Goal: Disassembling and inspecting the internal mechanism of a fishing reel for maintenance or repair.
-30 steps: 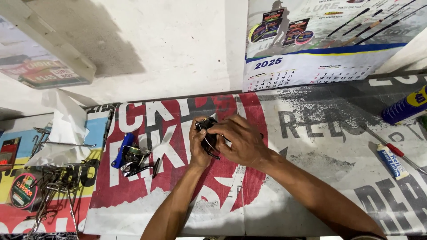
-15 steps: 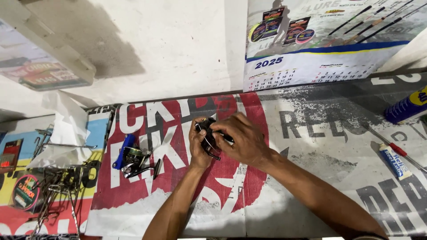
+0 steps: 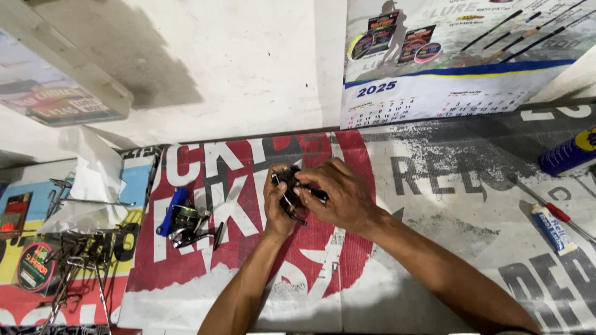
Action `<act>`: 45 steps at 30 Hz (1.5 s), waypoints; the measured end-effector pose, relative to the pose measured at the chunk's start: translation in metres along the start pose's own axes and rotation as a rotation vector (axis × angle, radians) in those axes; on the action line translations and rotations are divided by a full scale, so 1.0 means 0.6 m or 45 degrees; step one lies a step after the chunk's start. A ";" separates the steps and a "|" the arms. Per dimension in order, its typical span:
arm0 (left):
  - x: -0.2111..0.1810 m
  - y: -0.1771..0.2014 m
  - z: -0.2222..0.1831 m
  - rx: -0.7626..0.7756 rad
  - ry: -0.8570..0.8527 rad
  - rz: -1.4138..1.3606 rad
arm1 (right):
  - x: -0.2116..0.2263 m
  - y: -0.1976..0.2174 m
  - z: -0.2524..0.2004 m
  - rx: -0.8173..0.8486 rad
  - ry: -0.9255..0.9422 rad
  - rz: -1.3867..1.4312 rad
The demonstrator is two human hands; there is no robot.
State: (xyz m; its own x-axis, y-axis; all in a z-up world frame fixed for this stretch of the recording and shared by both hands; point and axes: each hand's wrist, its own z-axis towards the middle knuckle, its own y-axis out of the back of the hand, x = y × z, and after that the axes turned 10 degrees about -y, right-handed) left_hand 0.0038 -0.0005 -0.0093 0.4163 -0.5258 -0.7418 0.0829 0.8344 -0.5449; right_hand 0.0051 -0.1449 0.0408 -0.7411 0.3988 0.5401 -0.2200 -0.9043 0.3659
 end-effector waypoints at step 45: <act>-0.001 0.030 0.005 0.163 -0.256 0.497 | 0.007 0.066 0.059 0.359 0.474 -0.340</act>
State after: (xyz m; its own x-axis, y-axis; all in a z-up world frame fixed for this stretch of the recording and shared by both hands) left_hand 0.0078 0.0154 -0.0175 0.6050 -0.1361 -0.7845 -0.0093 0.9840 -0.1779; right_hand 0.0154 -0.1734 0.0843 -0.8687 0.4819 0.1144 -0.2904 -0.6826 0.6706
